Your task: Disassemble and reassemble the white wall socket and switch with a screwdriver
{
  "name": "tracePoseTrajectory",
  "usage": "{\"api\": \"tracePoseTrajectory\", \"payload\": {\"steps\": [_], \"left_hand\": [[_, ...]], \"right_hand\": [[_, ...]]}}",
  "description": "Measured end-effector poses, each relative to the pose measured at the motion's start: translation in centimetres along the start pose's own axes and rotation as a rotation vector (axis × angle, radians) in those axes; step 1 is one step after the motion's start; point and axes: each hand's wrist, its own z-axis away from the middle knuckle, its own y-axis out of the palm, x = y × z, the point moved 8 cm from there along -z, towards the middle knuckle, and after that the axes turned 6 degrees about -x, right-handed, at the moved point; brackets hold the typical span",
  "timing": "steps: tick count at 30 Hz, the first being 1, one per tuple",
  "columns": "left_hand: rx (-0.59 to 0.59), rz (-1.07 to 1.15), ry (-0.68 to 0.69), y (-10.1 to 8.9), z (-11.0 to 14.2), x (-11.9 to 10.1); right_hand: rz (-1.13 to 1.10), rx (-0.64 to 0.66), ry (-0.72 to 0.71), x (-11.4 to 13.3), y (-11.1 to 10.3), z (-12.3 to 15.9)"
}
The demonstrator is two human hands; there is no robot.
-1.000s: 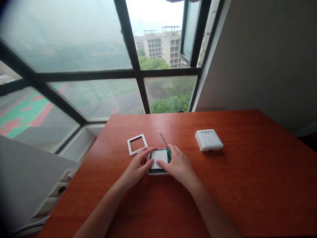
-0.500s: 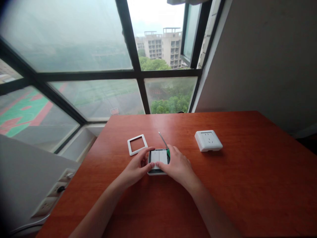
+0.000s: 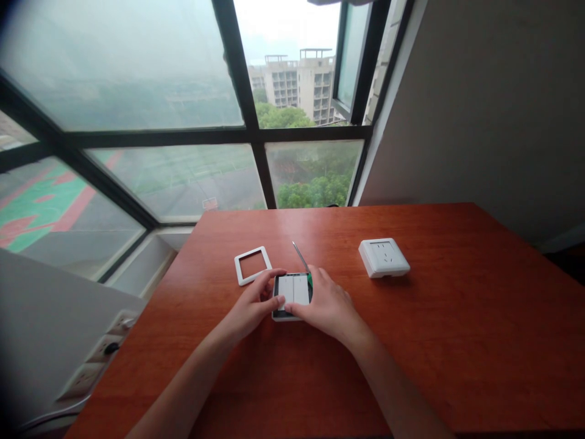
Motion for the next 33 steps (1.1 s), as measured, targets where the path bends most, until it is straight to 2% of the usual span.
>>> {"api": "tracePoseTrajectory", "payload": {"steps": [15,21,33], "left_hand": [[-0.063,-0.069,0.029,-0.2,-0.2,-0.2],[-0.036,-0.056,0.049,-0.1,-0.4,0.2],[-0.117,-0.009,0.012,-0.4,-0.8,0.0]], "right_hand": [[-0.064,0.0,-0.026,-0.1,-0.1,-0.5],[-0.07,-0.011,0.029,-0.5,0.2,-0.9],[-0.063,0.004,0.004,0.0,0.1,-1.5]]}}
